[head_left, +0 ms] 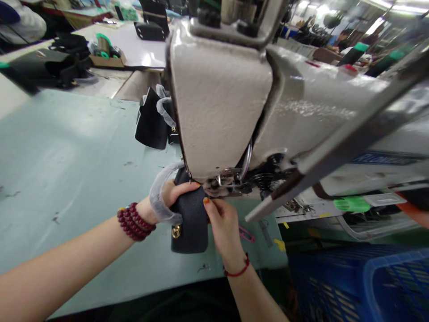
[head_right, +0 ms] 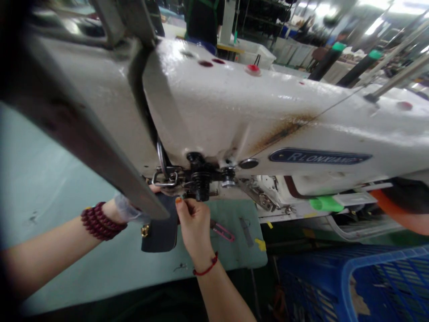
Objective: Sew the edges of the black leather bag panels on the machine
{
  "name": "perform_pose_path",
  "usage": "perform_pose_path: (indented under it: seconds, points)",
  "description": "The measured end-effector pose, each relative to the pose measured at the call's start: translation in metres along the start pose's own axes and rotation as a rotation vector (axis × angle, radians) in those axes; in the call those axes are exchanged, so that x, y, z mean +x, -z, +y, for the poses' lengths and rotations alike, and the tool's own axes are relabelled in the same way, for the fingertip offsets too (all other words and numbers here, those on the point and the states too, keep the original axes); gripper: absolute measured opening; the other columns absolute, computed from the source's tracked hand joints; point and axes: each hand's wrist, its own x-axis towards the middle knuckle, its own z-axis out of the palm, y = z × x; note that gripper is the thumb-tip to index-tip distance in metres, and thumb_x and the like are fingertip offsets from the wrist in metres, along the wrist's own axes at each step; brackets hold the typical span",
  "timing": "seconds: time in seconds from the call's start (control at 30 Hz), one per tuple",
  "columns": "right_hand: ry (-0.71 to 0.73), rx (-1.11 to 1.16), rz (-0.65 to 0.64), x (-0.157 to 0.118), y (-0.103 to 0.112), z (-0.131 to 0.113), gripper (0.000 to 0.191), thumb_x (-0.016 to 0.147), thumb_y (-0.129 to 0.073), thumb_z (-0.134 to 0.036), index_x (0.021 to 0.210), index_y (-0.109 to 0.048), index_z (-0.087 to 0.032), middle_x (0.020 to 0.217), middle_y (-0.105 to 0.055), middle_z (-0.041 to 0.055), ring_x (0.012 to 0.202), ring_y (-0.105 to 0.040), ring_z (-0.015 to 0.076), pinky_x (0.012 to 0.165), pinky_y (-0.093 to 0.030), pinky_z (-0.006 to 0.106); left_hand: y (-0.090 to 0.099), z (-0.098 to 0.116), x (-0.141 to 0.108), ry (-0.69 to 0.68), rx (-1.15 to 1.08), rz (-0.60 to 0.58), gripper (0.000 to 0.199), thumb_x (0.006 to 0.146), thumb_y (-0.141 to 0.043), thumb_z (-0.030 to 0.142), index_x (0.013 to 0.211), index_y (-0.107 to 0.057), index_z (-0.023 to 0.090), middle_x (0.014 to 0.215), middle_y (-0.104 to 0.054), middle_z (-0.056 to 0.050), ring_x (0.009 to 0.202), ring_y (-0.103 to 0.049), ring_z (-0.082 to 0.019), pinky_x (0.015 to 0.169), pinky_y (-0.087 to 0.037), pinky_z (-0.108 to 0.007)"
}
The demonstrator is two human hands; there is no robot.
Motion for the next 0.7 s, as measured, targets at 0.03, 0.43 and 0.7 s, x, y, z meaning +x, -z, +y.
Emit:
perform_pose_path:
  seconds: [0.03, 0.43, 0.7]
  points:
    - [-0.002, -0.005, 0.003, 0.000, 0.000, 0.000, 0.047, 0.092, -0.052, -0.051, 0.062, -0.043, -0.015, 0.061, -0.033, -0.0012, 0.060, -0.031, 0.0090, 0.053, -0.024, 0.021, 0.002, -0.002, 0.001, 0.027, -0.036, -0.023, 0.044, 0.064, -0.084, 0.042, 0.102, -0.076, 0.019, 0.086, -0.077, -0.002, 0.097, -0.073, -0.026, 0.088, -0.061, -0.035]
    - [-0.060, 0.013, -0.044, 0.000, 0.007, -0.005, 0.043, 0.089, -0.057, -0.050, 0.070, -0.060, -0.012, 0.068, -0.050, 0.0014, 0.064, -0.042, 0.0106, 0.055, -0.034, 0.018, 0.012, -0.020, 0.014, 0.179, -0.281, -0.275, 0.016, 0.076, -0.080, 0.029, 0.085, -0.078, 0.016, 0.086, -0.080, -0.005, 0.078, -0.075, -0.021, 0.074, -0.063, -0.031]
    - [-0.040, 0.095, -0.061, 0.001, 0.004, 0.001, 0.046, 0.089, -0.060, -0.053, 0.071, -0.060, -0.011, 0.064, -0.045, 0.0002, 0.061, -0.039, 0.0091, 0.054, -0.031, 0.018, 0.018, -0.029, 0.017, 0.206, -0.279, -0.329, 0.033, 0.068, -0.085, 0.039, 0.095, -0.081, 0.020, 0.096, -0.081, -0.006, 0.077, -0.075, -0.021, 0.075, -0.062, -0.032]
